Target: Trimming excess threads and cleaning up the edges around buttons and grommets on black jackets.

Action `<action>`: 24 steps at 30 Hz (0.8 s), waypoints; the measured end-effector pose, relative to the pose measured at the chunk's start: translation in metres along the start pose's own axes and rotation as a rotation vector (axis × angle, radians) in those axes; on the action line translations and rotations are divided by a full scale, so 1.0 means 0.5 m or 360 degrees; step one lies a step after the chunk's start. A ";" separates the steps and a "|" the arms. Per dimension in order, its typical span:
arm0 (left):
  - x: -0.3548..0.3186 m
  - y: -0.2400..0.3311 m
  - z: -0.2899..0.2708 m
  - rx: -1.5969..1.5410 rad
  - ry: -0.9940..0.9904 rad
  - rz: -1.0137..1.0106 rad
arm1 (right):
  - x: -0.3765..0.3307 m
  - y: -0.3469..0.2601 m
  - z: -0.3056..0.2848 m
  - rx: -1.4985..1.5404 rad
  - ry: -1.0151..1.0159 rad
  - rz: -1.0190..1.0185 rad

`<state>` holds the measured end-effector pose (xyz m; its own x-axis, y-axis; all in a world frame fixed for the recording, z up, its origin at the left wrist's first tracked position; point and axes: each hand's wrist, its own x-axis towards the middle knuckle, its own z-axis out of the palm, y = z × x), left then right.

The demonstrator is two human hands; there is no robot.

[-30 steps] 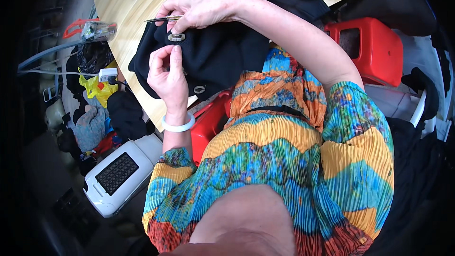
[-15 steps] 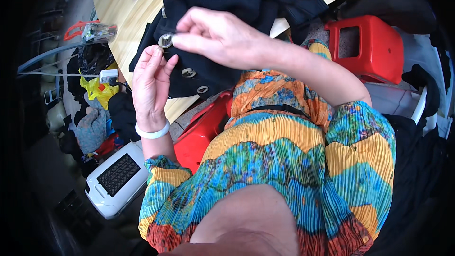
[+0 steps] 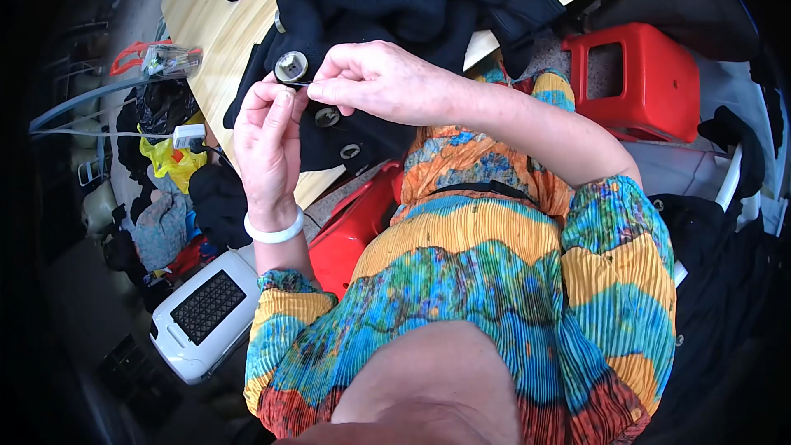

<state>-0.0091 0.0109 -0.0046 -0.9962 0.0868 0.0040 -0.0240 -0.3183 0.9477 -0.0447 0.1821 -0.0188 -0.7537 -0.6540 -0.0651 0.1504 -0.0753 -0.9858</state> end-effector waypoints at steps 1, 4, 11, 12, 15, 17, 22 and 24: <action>0.000 -0.004 -0.004 -0.0001 -0.0003 -0.0002 | 0.002 0.000 -0.002 0.0004 -0.0010 -0.0021; 0.001 -0.016 -0.008 0.0111 -0.0112 0.0018 | 0.007 0.001 -0.007 0.0002 -0.0022 -0.0083; 0.009 0.010 -0.013 -0.0219 -0.0044 -0.0194 | 0.018 0.000 -0.021 -0.0057 -0.0008 -0.0218; 0.017 0.016 -0.022 -0.0294 -0.0049 -0.0228 | 0.017 -0.007 -0.022 0.0039 0.0074 -0.0259; 0.036 0.038 -0.041 -0.0300 0.0086 -0.0320 | 0.029 0.007 -0.014 -0.0182 0.0466 -0.0542; 0.049 0.056 -0.030 -0.0389 0.0034 -0.0281 | 0.050 0.024 -0.006 -0.0296 0.0519 -0.0725; 0.096 0.080 -0.052 -0.0462 -0.0141 -0.0213 | 0.082 -0.001 -0.001 0.0004 0.0560 -0.0633; 0.110 0.071 -0.085 -0.0050 0.0174 0.0009 | 0.093 -0.026 0.000 0.0095 0.0557 -0.0466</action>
<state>-0.0681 -0.0356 0.0158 -0.9995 -0.0181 -0.0273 -0.0193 -0.3482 0.9372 -0.0816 0.1526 -0.0092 -0.9392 -0.3058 0.1561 -0.0721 -0.2689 -0.9605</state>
